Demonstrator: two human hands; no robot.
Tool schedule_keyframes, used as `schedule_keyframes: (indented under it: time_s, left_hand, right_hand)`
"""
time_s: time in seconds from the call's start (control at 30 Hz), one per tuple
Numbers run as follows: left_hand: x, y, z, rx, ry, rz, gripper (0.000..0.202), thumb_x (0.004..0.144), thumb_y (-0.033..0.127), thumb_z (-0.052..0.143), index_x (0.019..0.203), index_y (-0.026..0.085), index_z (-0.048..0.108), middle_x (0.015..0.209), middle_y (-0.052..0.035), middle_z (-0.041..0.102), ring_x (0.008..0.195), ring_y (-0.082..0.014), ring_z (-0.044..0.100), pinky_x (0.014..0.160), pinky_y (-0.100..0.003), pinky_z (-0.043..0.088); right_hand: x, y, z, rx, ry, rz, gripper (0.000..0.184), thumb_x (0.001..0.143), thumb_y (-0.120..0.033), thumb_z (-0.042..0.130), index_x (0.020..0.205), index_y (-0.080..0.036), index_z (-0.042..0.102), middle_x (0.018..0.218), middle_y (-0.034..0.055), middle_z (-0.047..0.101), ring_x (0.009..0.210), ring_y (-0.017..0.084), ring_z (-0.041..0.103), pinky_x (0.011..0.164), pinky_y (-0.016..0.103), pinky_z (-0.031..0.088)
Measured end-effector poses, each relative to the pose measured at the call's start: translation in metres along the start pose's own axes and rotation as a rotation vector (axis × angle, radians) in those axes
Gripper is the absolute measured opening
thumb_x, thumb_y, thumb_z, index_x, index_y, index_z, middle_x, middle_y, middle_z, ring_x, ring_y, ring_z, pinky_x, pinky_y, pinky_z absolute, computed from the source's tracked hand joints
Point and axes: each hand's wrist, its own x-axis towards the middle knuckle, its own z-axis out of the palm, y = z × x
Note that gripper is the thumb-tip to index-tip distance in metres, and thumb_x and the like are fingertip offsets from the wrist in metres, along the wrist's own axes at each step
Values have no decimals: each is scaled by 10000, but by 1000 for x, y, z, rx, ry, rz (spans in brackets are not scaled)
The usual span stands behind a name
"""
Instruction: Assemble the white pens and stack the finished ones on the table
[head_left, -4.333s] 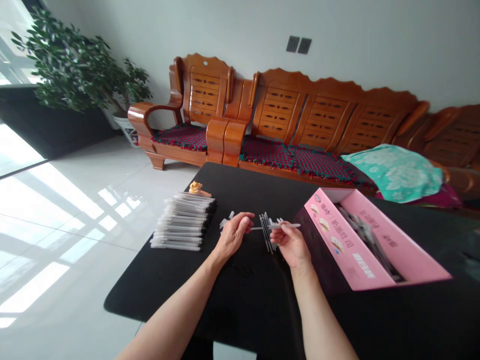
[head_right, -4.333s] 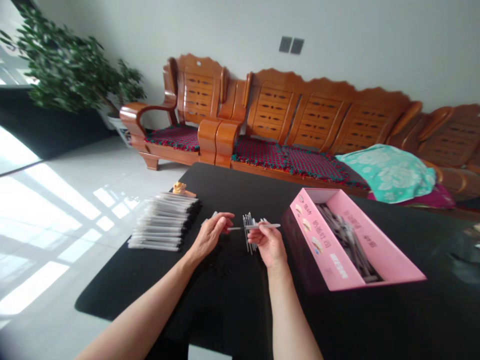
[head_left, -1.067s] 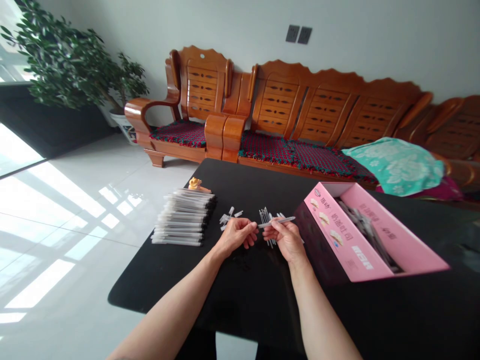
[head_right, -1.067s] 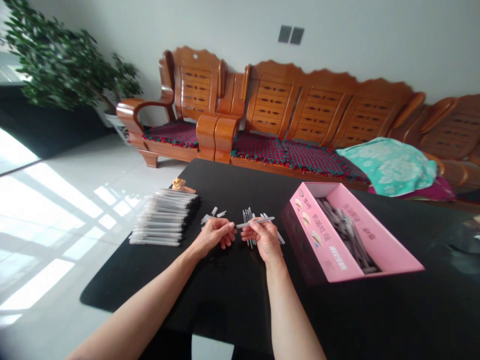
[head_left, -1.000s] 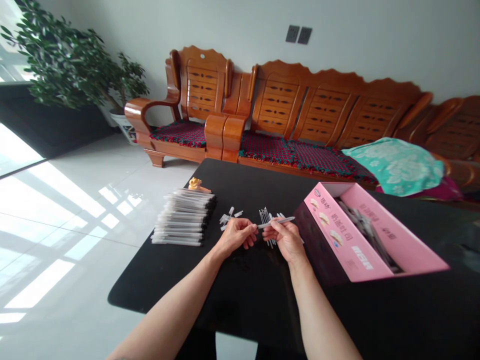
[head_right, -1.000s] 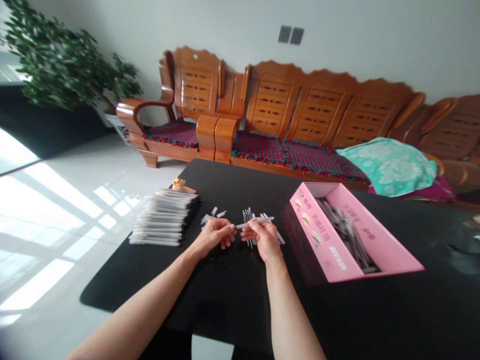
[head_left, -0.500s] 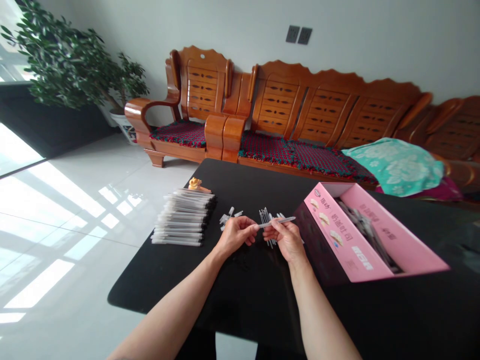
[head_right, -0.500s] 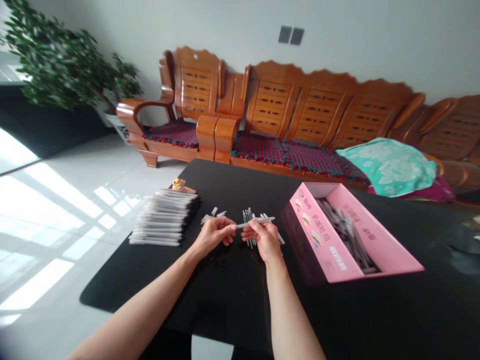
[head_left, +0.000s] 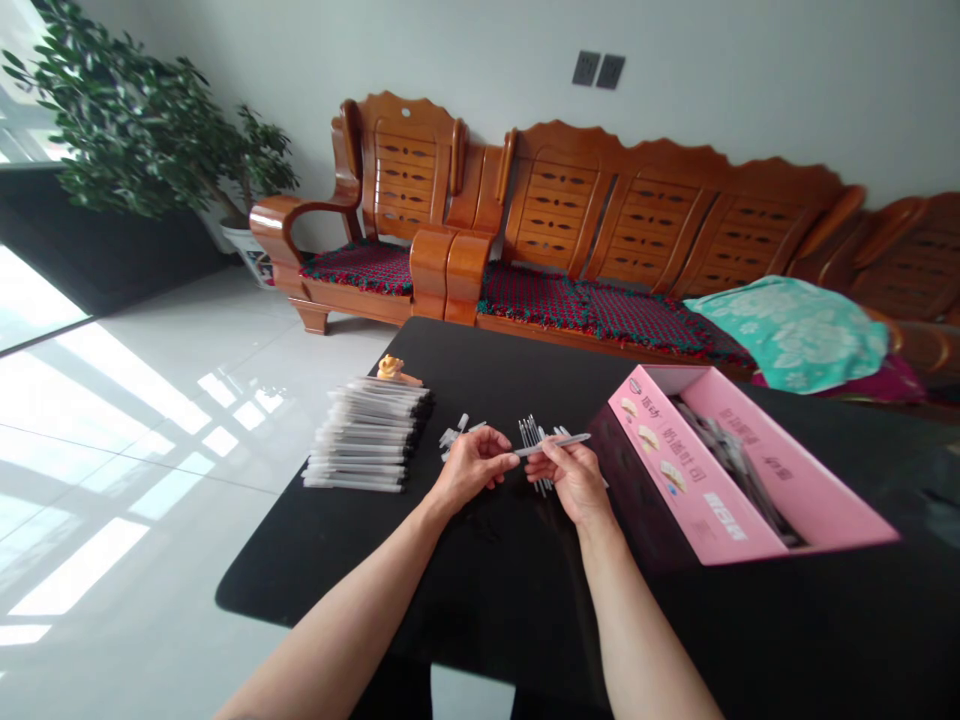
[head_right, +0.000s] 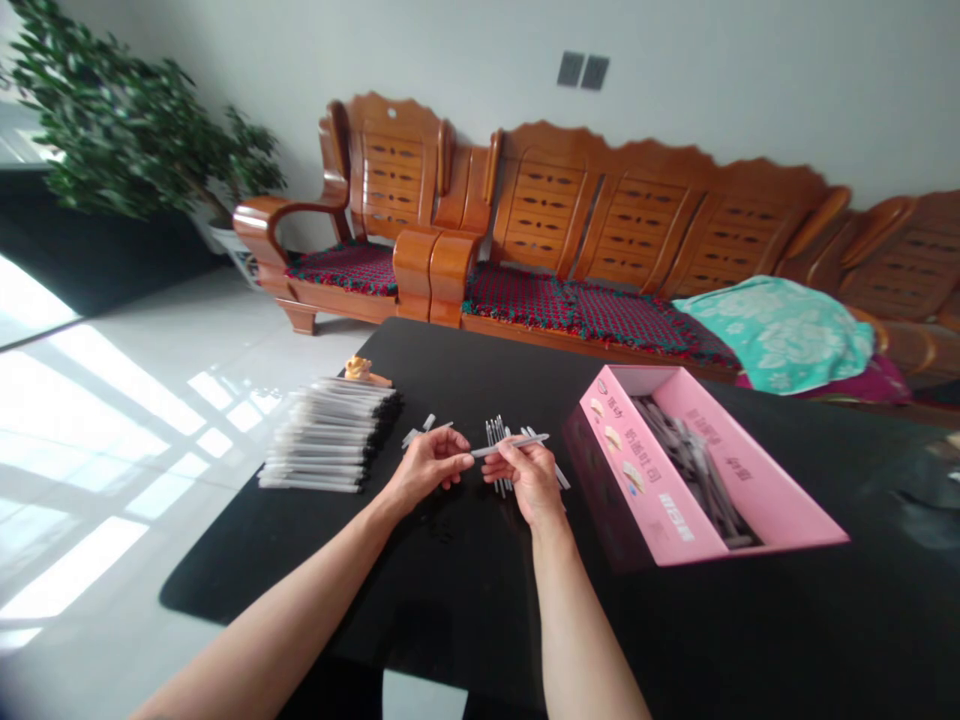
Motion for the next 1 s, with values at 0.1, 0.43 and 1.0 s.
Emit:
schedule_keyframes:
  time_s: [0.1, 0.43, 1.0]
  left_hand:
    - [-1, -1, -1, 76, -14, -28, 464, 838, 577, 566, 854, 117, 627, 638, -26, 623, 408, -72, 524, 335, -148, 345]
    - [-1, 2, -1, 17, -13, 7, 459, 699, 475, 761, 948, 122, 605, 611, 19, 591, 430, -79, 535, 366, -154, 386]
    - [0, 2, 0, -43, -5, -8, 456, 697, 460, 766, 960, 126, 601, 644, 13, 601, 464, -85, 558, 394, -164, 428]
  right_hand:
    - [0, -1, 1, 2, 3, -4, 219, 757, -320, 774, 851, -144, 683, 685, 61, 746, 540, 194, 711, 505, 279, 599]
    - [0, -2, 2, 3, 11, 6, 239, 734, -328, 793, 847, -146, 687, 676, 59, 744, 540, 195, 712, 504, 278, 601]
    - [0, -2, 1, -1, 9, 3, 231, 743, -325, 788, 849, -145, 688, 683, 62, 747, 554, 201, 714, 503, 284, 599]
